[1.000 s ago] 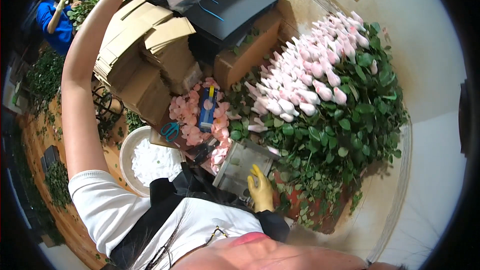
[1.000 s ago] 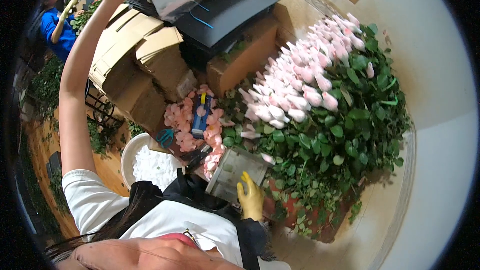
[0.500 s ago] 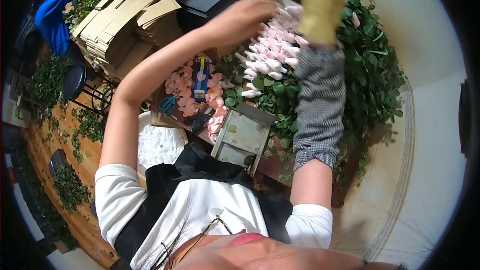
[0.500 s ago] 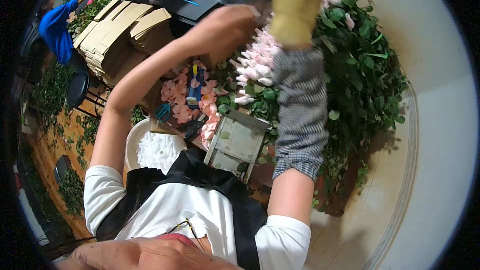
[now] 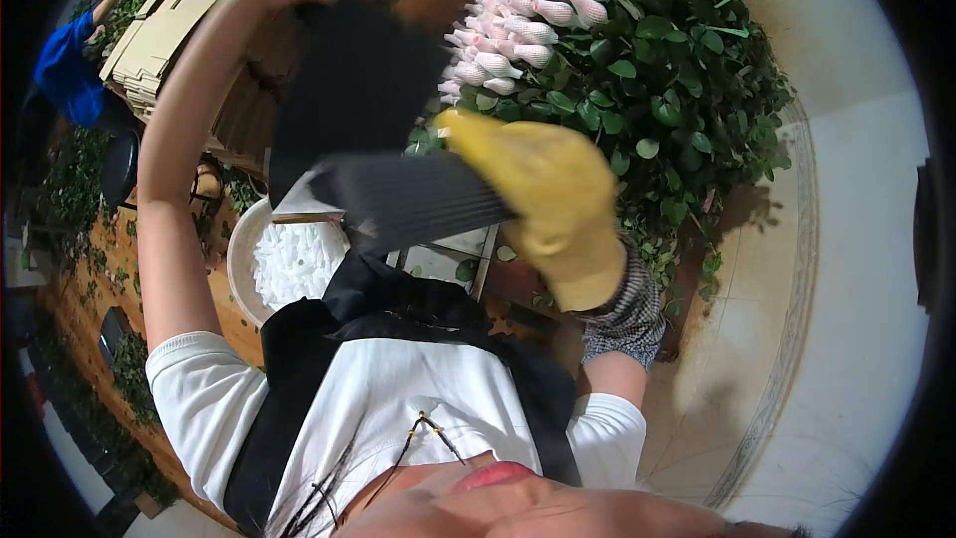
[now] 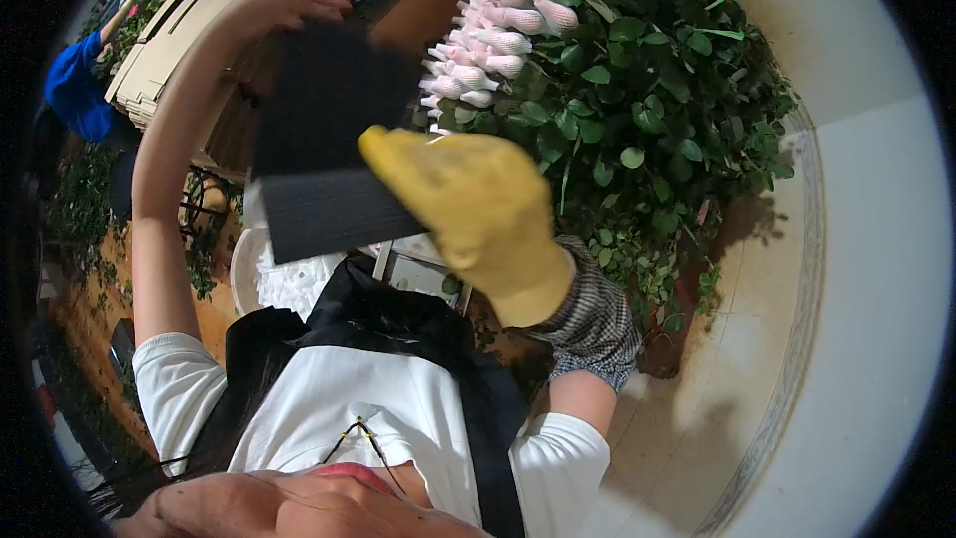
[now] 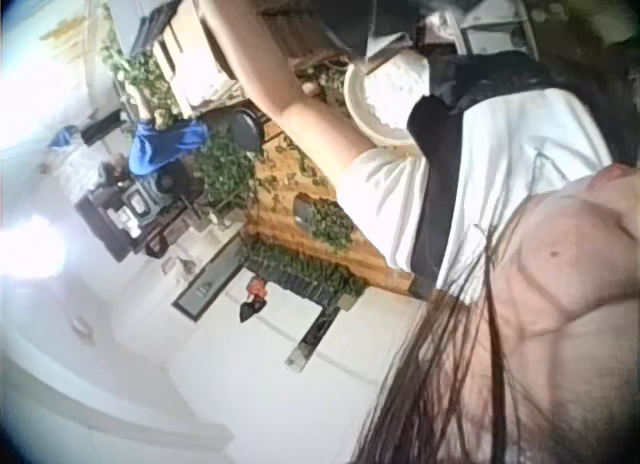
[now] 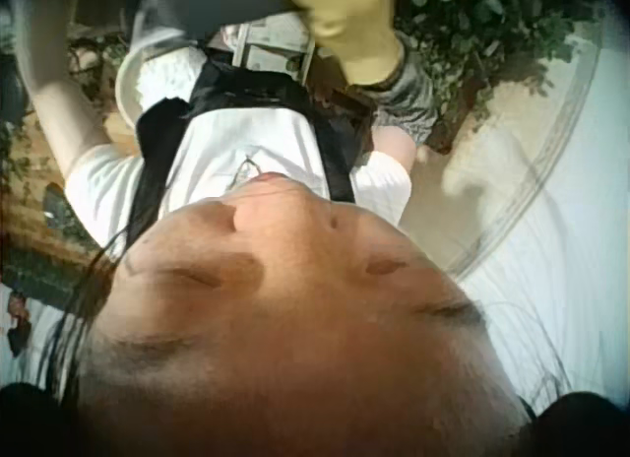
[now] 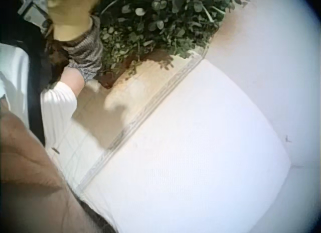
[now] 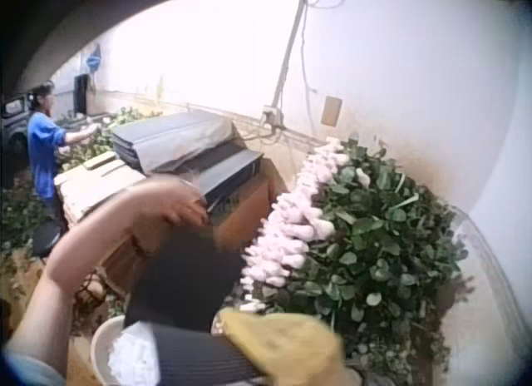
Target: The person arranges pink roses into a small black rectangular box using a floral foam base, placing the roses in rows and then securing the box with a lid and a decorative sleeve.
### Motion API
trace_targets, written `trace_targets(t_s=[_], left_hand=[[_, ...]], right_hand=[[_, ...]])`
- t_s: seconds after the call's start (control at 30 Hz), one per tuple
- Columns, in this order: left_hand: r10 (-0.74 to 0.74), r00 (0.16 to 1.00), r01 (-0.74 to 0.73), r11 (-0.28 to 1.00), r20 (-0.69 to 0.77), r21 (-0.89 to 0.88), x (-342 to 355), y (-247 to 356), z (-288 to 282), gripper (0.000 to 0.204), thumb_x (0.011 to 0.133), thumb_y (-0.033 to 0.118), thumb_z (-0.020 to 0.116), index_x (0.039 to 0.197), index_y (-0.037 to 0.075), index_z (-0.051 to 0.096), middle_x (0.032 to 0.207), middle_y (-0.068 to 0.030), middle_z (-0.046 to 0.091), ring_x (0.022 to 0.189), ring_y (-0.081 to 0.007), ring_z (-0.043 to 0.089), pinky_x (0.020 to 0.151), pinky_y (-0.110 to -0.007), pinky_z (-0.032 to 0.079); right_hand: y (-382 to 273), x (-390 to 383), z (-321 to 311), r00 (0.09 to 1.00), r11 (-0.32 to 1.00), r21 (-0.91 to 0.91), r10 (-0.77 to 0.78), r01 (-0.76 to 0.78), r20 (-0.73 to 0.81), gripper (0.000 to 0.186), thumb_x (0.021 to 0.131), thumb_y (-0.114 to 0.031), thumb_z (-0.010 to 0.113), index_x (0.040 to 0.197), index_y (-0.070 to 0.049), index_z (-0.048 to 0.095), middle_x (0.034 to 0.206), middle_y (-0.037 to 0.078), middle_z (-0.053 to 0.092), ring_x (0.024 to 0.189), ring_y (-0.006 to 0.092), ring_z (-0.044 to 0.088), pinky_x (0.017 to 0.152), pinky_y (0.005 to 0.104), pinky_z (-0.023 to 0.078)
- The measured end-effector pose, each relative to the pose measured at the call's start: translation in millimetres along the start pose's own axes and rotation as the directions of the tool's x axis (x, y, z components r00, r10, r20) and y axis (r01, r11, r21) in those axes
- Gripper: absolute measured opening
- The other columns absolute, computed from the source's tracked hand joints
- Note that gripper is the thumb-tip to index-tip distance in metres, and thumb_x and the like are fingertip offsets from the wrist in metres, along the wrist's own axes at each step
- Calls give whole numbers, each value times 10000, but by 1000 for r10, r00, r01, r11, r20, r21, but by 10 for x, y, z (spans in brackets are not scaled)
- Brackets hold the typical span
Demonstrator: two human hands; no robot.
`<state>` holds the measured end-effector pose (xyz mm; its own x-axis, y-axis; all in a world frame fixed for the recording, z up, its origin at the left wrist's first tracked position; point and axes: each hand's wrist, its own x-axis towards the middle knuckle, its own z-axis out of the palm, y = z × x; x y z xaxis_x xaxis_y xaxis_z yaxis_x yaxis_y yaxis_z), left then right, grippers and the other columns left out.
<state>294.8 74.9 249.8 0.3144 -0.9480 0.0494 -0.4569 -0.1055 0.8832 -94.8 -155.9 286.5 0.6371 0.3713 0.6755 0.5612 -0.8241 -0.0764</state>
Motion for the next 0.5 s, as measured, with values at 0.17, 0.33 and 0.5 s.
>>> trace_targets(t_s=[0.17,0.33,0.5], left_hand=[[-309,951,304,923,-17,234,-81,329,1183,274,993,224,619,1172,30,694,947,-58,733,794,-119,689,746,-250,567],[39,912,-49,999,-409,-15,-540,1206,1240,495,1090,416,372,981,36,669,678,-27,642,530,-79,561,514,-245,475],[-128,902,231,950,413,-210,-1031,1427,1362,1021,984,688,-1,1152,-93,635,924,-239,719,752,-290,725,653,-342,595]], right_hand=[[9,-157,-435,896,869,-239,387,-434,-218,527,720,-75,684,1244,-130,705,1114,84,739,947,238,715,837,342,557],[413,-616,-795,523,508,-139,777,-850,-350,310,951,-262,675,1194,-73,713,1027,141,752,882,177,727,786,302,551],[173,-595,-1082,335,491,38,648,-870,-684,259,935,-189,713,1064,34,741,1014,100,756,852,140,683,778,263,541]])
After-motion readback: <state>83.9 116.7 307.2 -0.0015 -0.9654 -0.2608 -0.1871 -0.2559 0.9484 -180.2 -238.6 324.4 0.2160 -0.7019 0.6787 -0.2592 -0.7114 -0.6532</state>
